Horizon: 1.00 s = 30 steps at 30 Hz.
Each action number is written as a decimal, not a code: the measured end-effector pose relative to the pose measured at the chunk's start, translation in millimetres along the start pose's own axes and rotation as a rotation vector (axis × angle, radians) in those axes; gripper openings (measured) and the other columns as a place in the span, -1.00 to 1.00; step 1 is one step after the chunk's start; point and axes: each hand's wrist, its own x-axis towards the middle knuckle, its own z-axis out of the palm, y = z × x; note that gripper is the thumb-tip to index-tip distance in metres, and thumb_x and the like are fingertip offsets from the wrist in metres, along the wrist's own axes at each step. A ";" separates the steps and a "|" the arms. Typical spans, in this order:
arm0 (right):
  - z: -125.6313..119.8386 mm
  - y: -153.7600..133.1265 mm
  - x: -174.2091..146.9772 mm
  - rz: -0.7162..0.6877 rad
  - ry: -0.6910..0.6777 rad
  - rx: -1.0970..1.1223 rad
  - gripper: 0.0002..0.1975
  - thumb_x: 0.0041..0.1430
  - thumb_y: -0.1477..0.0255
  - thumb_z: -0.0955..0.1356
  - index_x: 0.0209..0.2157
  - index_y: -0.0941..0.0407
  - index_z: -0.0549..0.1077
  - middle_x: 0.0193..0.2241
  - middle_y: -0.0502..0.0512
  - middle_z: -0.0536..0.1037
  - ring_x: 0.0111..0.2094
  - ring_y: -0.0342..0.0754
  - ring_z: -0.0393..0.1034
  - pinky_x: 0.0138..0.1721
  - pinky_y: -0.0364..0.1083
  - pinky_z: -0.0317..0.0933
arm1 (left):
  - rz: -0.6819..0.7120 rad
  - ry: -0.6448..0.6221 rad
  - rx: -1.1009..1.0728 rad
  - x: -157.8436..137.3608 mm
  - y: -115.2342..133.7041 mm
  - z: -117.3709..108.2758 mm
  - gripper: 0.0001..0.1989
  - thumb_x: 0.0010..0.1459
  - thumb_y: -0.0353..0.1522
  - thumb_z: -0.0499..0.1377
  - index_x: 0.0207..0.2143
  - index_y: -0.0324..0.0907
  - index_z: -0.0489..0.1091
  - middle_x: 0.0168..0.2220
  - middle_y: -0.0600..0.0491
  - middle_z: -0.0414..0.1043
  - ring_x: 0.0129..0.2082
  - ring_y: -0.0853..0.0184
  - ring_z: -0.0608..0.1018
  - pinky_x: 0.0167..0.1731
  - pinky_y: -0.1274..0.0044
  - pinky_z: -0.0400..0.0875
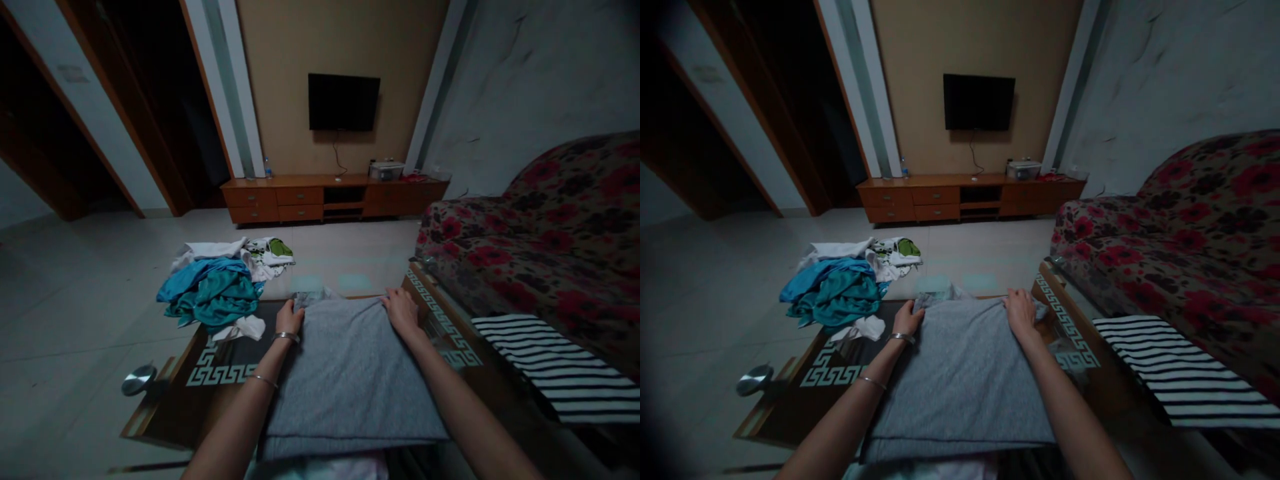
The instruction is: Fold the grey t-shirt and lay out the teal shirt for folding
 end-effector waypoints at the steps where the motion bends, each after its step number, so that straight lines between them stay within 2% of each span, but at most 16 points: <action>1: -0.4 -4.8 -5.2 -0.091 0.015 -0.002 -0.63 0.24 0.33 0.26 0.05 0.12 0.39 -0.03 0.29 0.42 -0.01 0.08 0.28 -0.06 -0.05 0.12 | 0.000 0.000 -0.037 1.0 0.8 1.8 -0.89 0.02 -0.36 0.14 -0.36 -0.21 0.35 -0.37 0.02 0.44 -0.34 0.28 0.45 -0.34 0.55 0.24; 3: 3.1 -19.9 -14.6 -0.255 -0.016 0.018 -0.66 0.24 0.35 0.27 0.03 0.11 0.40 -0.02 0.25 0.43 0.01 0.06 0.25 0.01 -0.03 0.08 | 0.006 0.009 -0.110 0.2 -0.1 2.1 -0.88 0.02 -0.38 0.14 -0.35 -0.22 0.34 -0.38 0.04 0.43 -0.36 0.30 0.45 -0.35 0.55 0.24; 6: 9.8 -48.5 -16.3 -0.304 -0.087 0.073 -0.75 0.22 0.38 0.29 -0.13 0.16 0.50 -0.13 0.26 0.48 -0.02 0.06 0.28 0.04 0.00 0.07 | 0.049 0.029 -0.213 -5.1 -2.1 -1.8 -0.90 0.01 -0.40 0.13 -0.36 -0.22 0.32 -0.39 0.07 0.41 -0.36 0.33 0.44 -0.33 0.56 0.25; 8: 10.2 -71.5 -6.6 -0.333 -0.118 0.224 -0.77 0.22 0.39 0.29 -0.18 0.18 0.51 -0.15 0.26 0.50 -0.02 0.03 0.29 0.05 -0.02 0.08 | 0.090 0.043 -0.275 -9.0 -1.6 -4.5 -0.91 0.00 -0.43 0.12 -0.36 -0.21 0.31 -0.38 0.10 0.40 -0.35 0.35 0.43 -0.31 0.57 0.26; 10: 7.7 -98.5 8.5 -0.431 -0.181 0.465 -0.74 0.19 0.42 0.30 -0.10 0.17 0.48 -0.09 0.22 0.49 -0.01 -0.03 0.30 0.06 -0.06 0.10 | 0.125 0.054 -0.332 -11.7 0.1 -6.3 -0.90 -0.01 -0.47 0.09 -0.37 -0.20 0.30 -0.39 0.11 0.39 -0.35 0.36 0.43 -0.31 0.58 0.26; 13: 4.5 -140.5 32.5 -0.526 -0.372 0.759 -0.52 0.05 0.48 0.37 0.06 0.16 0.36 0.00 0.20 0.44 0.01 -0.06 0.32 0.05 -0.09 0.14 | 0.153 0.078 -0.406 -13.6 2.2 -7.1 -0.86 -0.07 -0.53 0.07 -0.38 -0.19 0.28 -0.41 0.12 0.37 -0.35 0.37 0.42 -0.30 0.58 0.29; 16: 5.1 -172.1 51.9 -0.556 -0.638 0.841 -0.32 -0.12 0.51 0.44 0.11 0.18 0.31 -0.05 0.19 0.47 -0.07 -0.03 0.36 -0.06 -0.10 0.21 | 0.158 0.123 -0.463 -14.0 1.6 -7.7 -0.82 -0.10 -0.54 0.07 -0.37 -0.19 0.25 -0.38 0.11 0.35 -0.33 0.36 0.42 -0.27 0.55 0.31; 19: 6.1 -187.3 62.9 -0.625 -0.855 0.813 -0.47 -0.21 0.48 0.47 -0.08 0.21 0.47 -0.27 0.08 0.53 -0.24 -0.06 0.38 -0.19 -0.13 0.23 | 0.162 0.167 -0.506 -14.2 -1.9 -9.1 -0.76 -0.11 -0.54 0.09 -0.31 -0.20 0.25 -0.25 0.04 0.35 -0.21 0.33 0.42 -0.21 0.52 0.33; 21: 5.5 -190.5 64.9 -0.635 -0.926 0.866 -0.56 -0.22 0.47 0.47 -0.18 0.20 0.51 -0.35 0.02 0.52 -0.33 -0.09 0.36 -0.25 -0.15 0.22 | 0.151 0.173 -0.545 -14.6 -5.0 -10.2 -0.62 -0.13 -0.53 0.14 -0.18 -0.20 0.24 -0.13 -0.02 0.34 -0.12 0.31 0.42 -0.17 0.50 0.34; 24: 3.9 -190.3 62.1 -0.580 -0.937 1.034 -0.54 -0.20 0.48 0.44 -0.14 0.17 0.48 -0.34 0.01 0.51 -0.36 -0.13 0.35 -0.28 -0.16 0.22 | 0.082 0.053 -0.648 -15.8 -9.0 -11.3 -0.41 -0.15 -0.49 0.22 0.00 -0.22 0.18 -0.13 -0.03 0.38 -0.16 0.29 0.46 -0.16 0.48 0.36; 27: 5.7 -187.9 57.3 -0.555 -0.834 1.121 -0.48 -0.21 0.52 0.42 -0.09 0.14 0.46 -0.23 0.06 0.50 -0.27 -0.11 0.36 -0.21 -0.14 0.23 | 0.071 -0.083 -0.651 -17.2 -11.4 -10.6 -0.60 -0.10 -0.44 0.20 -0.12 -0.22 0.31 -0.24 0.02 0.45 -0.25 0.29 0.49 -0.17 0.47 0.36; 30: 12.8 -184.0 54.2 -0.477 -0.671 1.107 -0.52 -0.21 0.51 0.43 -0.12 0.16 0.46 -0.20 0.11 0.50 -0.20 -0.08 0.36 -0.14 -0.09 0.23 | 0.082 -0.077 -0.626 -16.6 -13.7 -8.3 -0.71 -0.09 -0.47 0.16 -0.22 -0.21 0.38 -0.27 0.04 0.48 -0.24 0.28 0.48 -0.17 0.47 0.35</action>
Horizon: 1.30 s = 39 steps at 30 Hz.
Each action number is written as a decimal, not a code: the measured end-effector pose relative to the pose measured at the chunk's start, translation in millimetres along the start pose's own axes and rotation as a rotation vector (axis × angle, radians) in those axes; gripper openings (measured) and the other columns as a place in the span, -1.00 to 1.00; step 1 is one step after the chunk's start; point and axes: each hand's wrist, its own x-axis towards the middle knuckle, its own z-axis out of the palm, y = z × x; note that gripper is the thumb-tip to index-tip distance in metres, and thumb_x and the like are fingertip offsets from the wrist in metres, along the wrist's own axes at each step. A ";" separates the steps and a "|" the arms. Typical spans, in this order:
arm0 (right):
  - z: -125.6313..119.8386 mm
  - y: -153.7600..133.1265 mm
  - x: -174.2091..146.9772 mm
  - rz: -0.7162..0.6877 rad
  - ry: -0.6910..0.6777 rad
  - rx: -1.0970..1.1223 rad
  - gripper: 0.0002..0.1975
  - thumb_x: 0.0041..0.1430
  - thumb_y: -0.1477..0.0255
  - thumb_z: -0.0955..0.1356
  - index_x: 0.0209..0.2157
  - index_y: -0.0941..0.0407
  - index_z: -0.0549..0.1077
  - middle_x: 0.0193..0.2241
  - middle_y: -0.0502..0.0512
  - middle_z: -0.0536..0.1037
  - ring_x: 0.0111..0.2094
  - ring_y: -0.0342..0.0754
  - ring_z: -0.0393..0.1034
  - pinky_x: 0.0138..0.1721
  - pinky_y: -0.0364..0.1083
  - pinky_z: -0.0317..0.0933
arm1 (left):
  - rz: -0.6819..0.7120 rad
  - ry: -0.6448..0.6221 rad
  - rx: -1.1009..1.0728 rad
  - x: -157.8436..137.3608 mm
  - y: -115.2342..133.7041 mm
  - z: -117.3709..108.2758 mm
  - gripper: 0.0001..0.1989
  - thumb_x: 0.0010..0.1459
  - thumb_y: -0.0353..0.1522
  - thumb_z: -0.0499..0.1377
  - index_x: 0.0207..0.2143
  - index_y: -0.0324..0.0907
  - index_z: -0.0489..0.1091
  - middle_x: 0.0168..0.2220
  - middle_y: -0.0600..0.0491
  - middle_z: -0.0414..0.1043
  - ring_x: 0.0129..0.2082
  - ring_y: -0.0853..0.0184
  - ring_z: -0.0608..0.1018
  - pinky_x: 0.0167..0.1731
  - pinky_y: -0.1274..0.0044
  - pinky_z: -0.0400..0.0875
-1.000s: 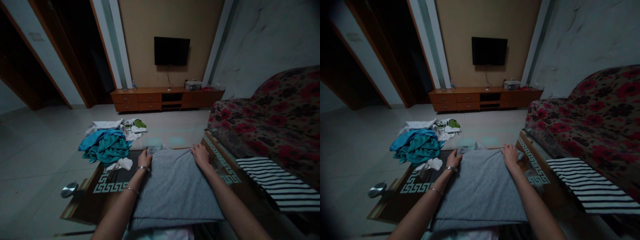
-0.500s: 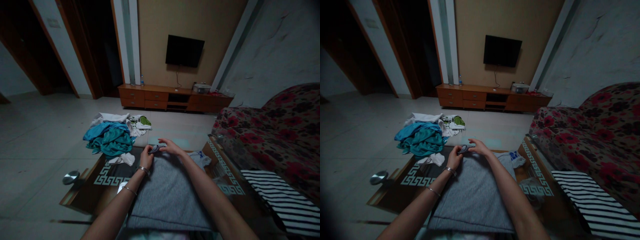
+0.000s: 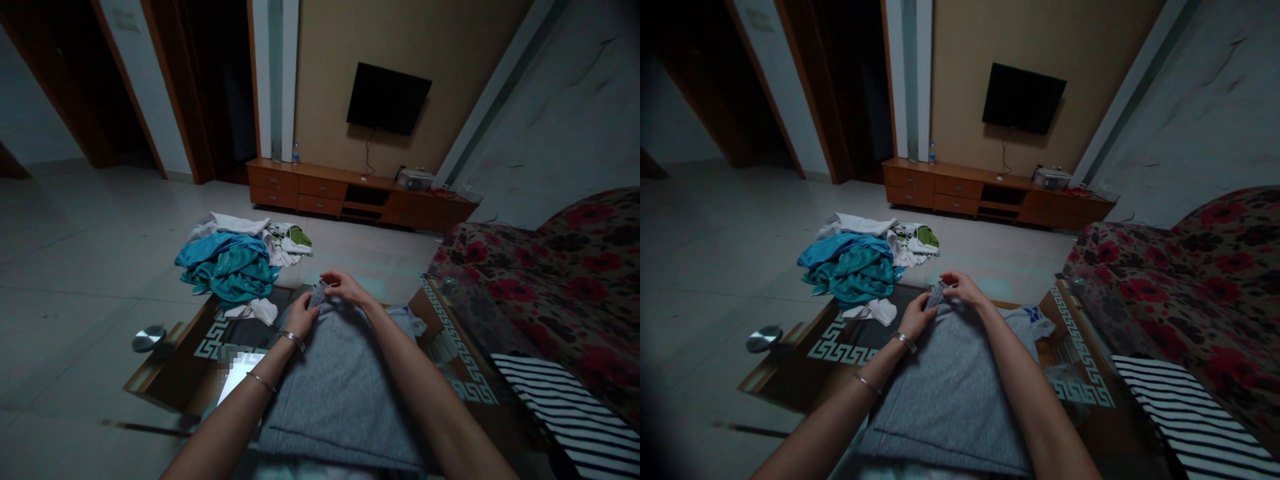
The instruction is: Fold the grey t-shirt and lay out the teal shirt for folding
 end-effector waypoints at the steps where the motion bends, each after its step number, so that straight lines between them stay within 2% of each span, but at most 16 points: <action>1: 0.3 3.5 -0.6 0.016 0.038 -0.020 -0.57 -0.20 0.49 0.43 -0.17 0.18 0.47 -0.23 0.11 0.50 -0.22 -0.08 0.37 -0.14 -0.08 0.24 | -0.005 0.007 -0.010 1.1 -1.4 0.0 -0.69 -0.10 -0.48 0.15 -0.21 -0.21 0.39 -0.27 0.04 0.48 -0.24 0.28 0.49 -0.17 0.47 0.35; 3: 1.0 10.4 -0.8 0.044 0.070 -0.050 -0.68 -0.15 0.45 0.42 -0.26 0.20 0.48 -0.32 0.10 0.52 -0.29 -0.09 0.38 -0.16 -0.06 0.25 | -0.012 0.015 -0.032 4.9 -4.6 -0.4 -0.68 -0.10 -0.47 0.15 -0.20 -0.23 0.40 -0.24 0.02 0.49 -0.23 0.27 0.49 -0.15 0.47 0.35; 6: 3.6 17.6 2.2 0.044 0.090 -0.081 -0.78 -0.10 0.42 0.39 -0.34 0.20 0.49 -0.39 0.07 0.52 -0.35 -0.10 0.38 -0.21 -0.08 0.25 | -0.020 0.015 -0.078 13.5 -8.8 -1.8 -0.75 -0.02 -0.36 0.15 -0.25 -0.25 0.44 -0.26 -0.01 0.52 -0.22 0.25 0.51 -0.15 0.47 0.36; 10: 9.9 18.4 11.0 0.009 0.150 -0.085 -0.67 -0.11 0.41 0.40 -0.22 0.17 0.48 -0.34 0.06 0.52 -0.31 -0.11 0.38 -0.20 -0.11 0.24 | -0.024 0.026 -0.149 23.3 -12.4 -3.5 -0.73 0.03 -0.29 0.13 -0.27 -0.26 0.48 -0.26 -0.02 0.54 -0.21 0.26 0.52 -0.14 0.48 0.37; 16: 6.6 10.2 13.2 0.076 -0.035 -0.065 -0.80 -0.11 0.35 0.41 -0.45 0.19 0.47 -0.52 -0.01 0.45 -0.48 -0.16 0.28 -0.36 -0.15 0.16 | -0.085 0.098 -0.225 25.1 -17.2 -6.4 -0.77 -0.02 -0.34 0.17 -0.32 -0.26 0.51 -0.29 -0.03 0.55 -0.24 0.26 0.52 -0.14 0.46 0.36; 19: -1.8 6.7 9.9 0.042 -0.145 0.069 -0.77 -0.09 0.32 0.43 -0.39 0.17 0.48 -0.34 0.05 0.51 -0.37 -0.15 0.33 -0.30 -0.16 0.16 | -0.118 0.115 -0.265 24.5 -19.3 -7.4 -0.81 -0.04 -0.35 0.18 -0.36 -0.26 0.50 -0.34 -0.01 0.54 -0.30 0.29 0.52 -0.21 0.50 0.36; 22: -6.1 6.4 12.5 0.034 -0.180 0.183 -0.75 -0.08 0.28 0.44 -0.38 0.15 0.47 -0.17 0.09 0.50 -0.26 -0.12 0.34 -0.25 -0.16 0.15 | -0.135 0.101 -0.309 23.6 -20.0 -6.3 -0.73 -0.08 -0.40 0.19 -0.25 -0.27 0.45 -0.48 0.06 0.47 -0.46 0.37 0.47 -0.39 0.56 0.34; 24: -4.8 7.8 18.0 0.087 -0.196 0.161 -0.72 -0.11 0.26 0.45 -0.37 0.15 0.47 -0.26 0.07 0.51 -0.34 -0.14 0.31 -0.31 -0.17 0.14 | -0.132 0.080 -0.337 22.8 -19.5 -4.9 -0.60 -0.11 -0.41 0.19 -0.13 -0.26 0.38 -0.53 0.13 0.41 -0.54 0.41 0.43 -0.48 0.60 0.30; 27: 0.8 10.0 27.8 0.180 -0.257 0.068 -0.66 -0.16 0.25 0.47 -0.36 0.17 0.48 -0.48 -0.03 0.45 -0.50 -0.21 0.19 -0.44 -0.20 0.05 | -0.121 0.070 -0.359 22.4 -18.4 -3.7 -0.49 -0.13 -0.40 0.21 -0.05 -0.21 0.26 -0.49 0.15 0.40 -0.55 0.44 0.42 -0.51 0.63 0.27; 30: 6.4 10.6 34.3 0.203 -0.268 0.046 -0.65 -0.19 0.24 0.47 -0.38 0.19 0.47 -0.56 -0.09 0.38 -0.55 -0.24 0.12 -0.49 -0.21 -0.01 | -0.123 0.084 -0.339 22.2 -18.4 -5.1 -0.54 -0.13 -0.37 0.21 -0.11 -0.19 0.22 -0.48 0.16 0.38 -0.54 0.45 0.40 -0.52 0.64 0.23; 34: 10.7 9.2 35.4 0.211 -0.189 0.043 -0.67 -0.22 0.26 0.46 -0.42 0.19 0.45 -0.59 -0.10 0.36 -0.57 -0.24 0.11 -0.50 -0.20 -0.01 | -0.129 0.078 -0.257 14.5 -17.3 -11.1 -0.75 -0.02 -0.22 0.14 -0.32 -0.19 0.27 -0.55 0.19 0.28 -0.56 0.47 0.31 -0.55 0.65 0.15; 37: 13.3 6.9 32.4 0.210 -0.123 0.043 -0.68 -0.23 0.27 0.45 -0.43 0.19 0.46 -0.59 -0.09 0.38 -0.57 -0.23 0.13 -0.49 -0.19 0.01 | -0.148 -0.013 -0.185 -1.9 -10.4 -19.0 -0.68 0.02 -0.11 0.09 -0.49 -0.21 0.30 -0.58 0.16 0.24 -0.54 0.44 0.28 -0.55 0.63 0.13; 39: 14.7 5.3 29.3 0.188 -0.079 0.060 -0.69 -0.23 0.27 0.45 -0.44 0.19 0.46 -0.57 -0.08 0.40 -0.55 -0.22 0.16 -0.46 -0.19 0.03 | -0.168 -0.089 -0.146 -17.5 -2.1 -25.7 -0.64 -0.01 -0.08 0.13 -0.55 -0.22 0.32 -0.59 0.16 0.24 -0.53 0.43 0.28 -0.55 0.62 0.12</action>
